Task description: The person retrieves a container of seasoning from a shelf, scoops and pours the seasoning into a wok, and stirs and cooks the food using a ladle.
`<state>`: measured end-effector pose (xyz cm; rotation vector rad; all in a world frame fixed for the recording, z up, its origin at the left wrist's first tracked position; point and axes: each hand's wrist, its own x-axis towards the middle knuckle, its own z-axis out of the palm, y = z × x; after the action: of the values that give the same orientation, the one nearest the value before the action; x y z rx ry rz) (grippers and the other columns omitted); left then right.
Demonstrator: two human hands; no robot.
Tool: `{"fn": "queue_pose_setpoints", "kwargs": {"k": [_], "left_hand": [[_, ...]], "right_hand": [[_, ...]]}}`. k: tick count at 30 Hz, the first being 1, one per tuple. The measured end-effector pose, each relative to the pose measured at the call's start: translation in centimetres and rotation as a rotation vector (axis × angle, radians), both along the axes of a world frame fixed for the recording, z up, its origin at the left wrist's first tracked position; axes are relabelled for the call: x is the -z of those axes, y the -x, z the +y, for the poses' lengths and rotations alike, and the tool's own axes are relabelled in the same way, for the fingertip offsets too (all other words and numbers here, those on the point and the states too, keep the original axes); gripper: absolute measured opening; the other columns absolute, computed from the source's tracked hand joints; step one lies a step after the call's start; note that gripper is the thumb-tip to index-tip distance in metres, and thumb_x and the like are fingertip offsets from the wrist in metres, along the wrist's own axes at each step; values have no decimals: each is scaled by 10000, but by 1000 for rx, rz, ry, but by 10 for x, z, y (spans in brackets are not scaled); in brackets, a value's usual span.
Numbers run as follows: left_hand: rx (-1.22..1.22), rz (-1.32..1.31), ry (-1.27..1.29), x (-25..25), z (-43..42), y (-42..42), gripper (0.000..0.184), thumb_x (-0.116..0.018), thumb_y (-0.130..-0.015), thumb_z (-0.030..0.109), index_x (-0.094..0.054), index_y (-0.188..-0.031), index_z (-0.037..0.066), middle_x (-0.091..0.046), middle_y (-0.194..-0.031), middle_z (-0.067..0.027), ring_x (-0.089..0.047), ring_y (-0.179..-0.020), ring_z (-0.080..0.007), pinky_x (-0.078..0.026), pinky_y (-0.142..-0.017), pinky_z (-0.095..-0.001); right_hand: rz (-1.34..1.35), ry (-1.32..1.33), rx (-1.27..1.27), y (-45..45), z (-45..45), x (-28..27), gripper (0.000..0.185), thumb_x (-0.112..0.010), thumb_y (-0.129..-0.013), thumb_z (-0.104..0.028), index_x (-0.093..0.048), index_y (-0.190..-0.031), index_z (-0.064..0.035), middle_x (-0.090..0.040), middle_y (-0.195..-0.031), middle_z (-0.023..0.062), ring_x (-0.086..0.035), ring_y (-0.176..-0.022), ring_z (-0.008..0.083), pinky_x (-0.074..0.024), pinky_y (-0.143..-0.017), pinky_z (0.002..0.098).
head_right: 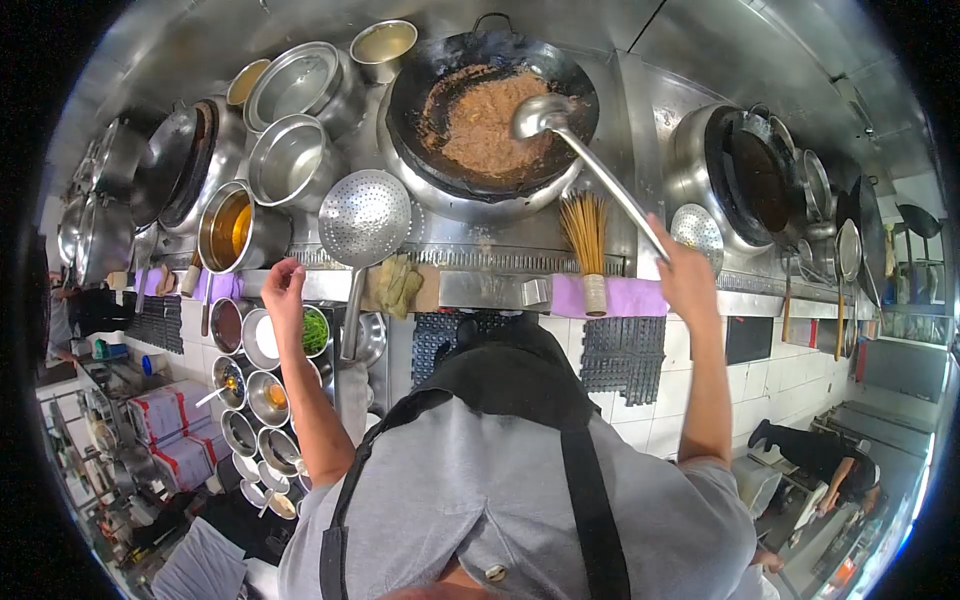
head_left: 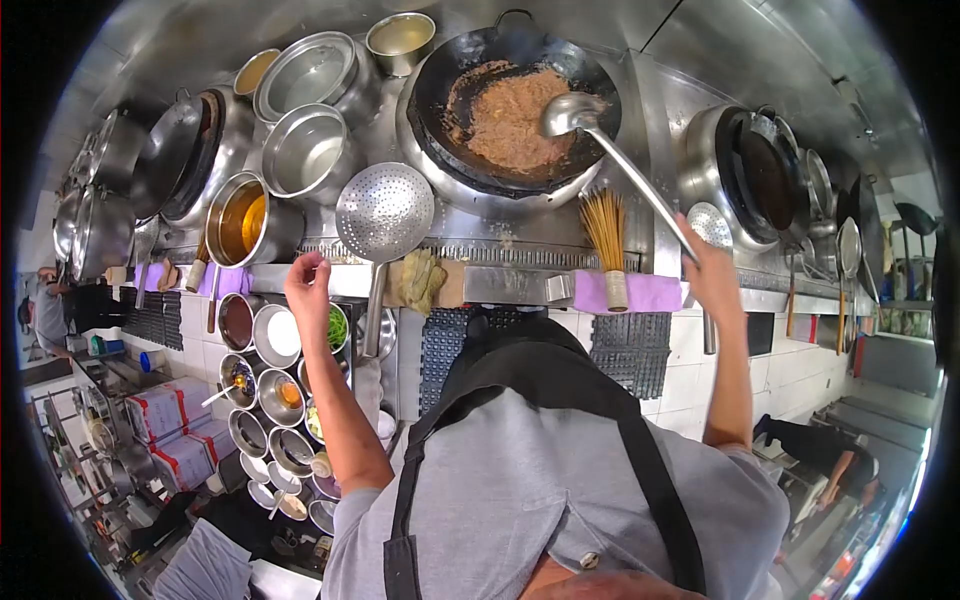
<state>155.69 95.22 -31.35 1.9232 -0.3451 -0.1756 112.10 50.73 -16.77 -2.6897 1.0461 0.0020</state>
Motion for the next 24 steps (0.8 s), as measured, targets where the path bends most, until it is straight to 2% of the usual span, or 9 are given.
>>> {"fn": "queue_pose_setpoints", "kwargs": {"k": [3, 7, 9, 12, 14, 16, 18, 19, 24], "left_hand": [[9, 1, -29, 10, 4, -6, 197, -714, -918, 80, -695, -1081, -27, -693, -924, -25, -604, -828, -92, -483, -753, -246], [18, -6, 19, 12, -21, -10, 200, -698, -905, 58, -695, -1071, -54, -689, -888, -29, -596, -784, -72, -475, -699, -228], [51, 23, 49, 4, -41, -5, 190, -696, -903, 55, -699, -1061, -51, -686, -882, -23, -591, -781, -68, -473, -697, -226], [73, -2, 57, -12, -58, 1, 169, -692, -897, 44, -706, -1044, -39, -677, -865, -8, -574, -767, -61, -466, -696, -226], [65, -10, 54, -16, -61, 7, 166, -694, -892, 40, -709, -1040, -34, -673, -861, -3, -567, -761, -60, -464, -697, -228], [81, 3, 43, -3, -56, 5, 173, -695, -897, 40, -705, -1052, -35, -674, -873, -3, -570, -770, -63, -466, -704, -232], [98, 35, 60, 4, -54, 9, 178, -693, -904, 40, -701, -1065, -36, -676, -889, -4, -574, -783, -65, -468, -715, -235], [106, 59, 82, 4, -53, 11, 180, -692, -908, 40, -698, -1071, -36, -677, -899, -5, -576, -792, -66, -468, -722, -236], [85, 154, 63, -13, -44, 25, 188, -681, -919, 28, -689, -1096, -32, -680, -925, -9, -580, -821, -70, -466, -756, -233]], "right_hand": [[-31, 6, -61, 25, -1, -45, 734, -675, -860, -54, -450, -1524, -268, -673, -932, 275, -661, -877, 451, -490, -798, 529], [150, -134, 65, -19, 1, -27, 694, -664, -843, -47, -500, -1491, -232, -673, -1063, 295, -649, -934, 469, -491, -839, 514], [-174, -213, -50, -37, -33, 52, 641, -650, -870, -89, -509, -1486, -199, -684, -1092, 278, -662, -963, 462, -505, -862, 490], [-347, -329, 133, -77, -27, 81, 605, -631, -913, -150, -475, -1496, -115, -695, -1139, 251, -680, -977, 453, -526, -891, 460], [-519, -94, 27, -94, -43, 144, 603, -619, -931, -166, -451, -1503, -71, -693, -1154, 255, -683, -996, 453, -531, -913, 451], [-356, -90, 224, -141, -19, 142, 635, -601, -953, -163, -381, -1537, -45, -724, -1010, 250, -714, -799, 397, -580, -772, 459], [-510, -729, 427, -178, 6, 135, 662, -574, -977, -147, -304, -1571, -40, -663, -777, 136, -624, -560, 247, -549, -531, 413], [-668, -1033, 416, -185, 17, 128, 677, -565, -983, -127, -268, -1587, -52, -529, -679, 39, -470, -461, 123, -440, -392, 320], [-624, -1218, 231, -139, 5, 87, 671, -561, -965, -100, -305, -1585, -95, -503, -664, 21, -455, -446, 116, -413, -394, 309]]}}
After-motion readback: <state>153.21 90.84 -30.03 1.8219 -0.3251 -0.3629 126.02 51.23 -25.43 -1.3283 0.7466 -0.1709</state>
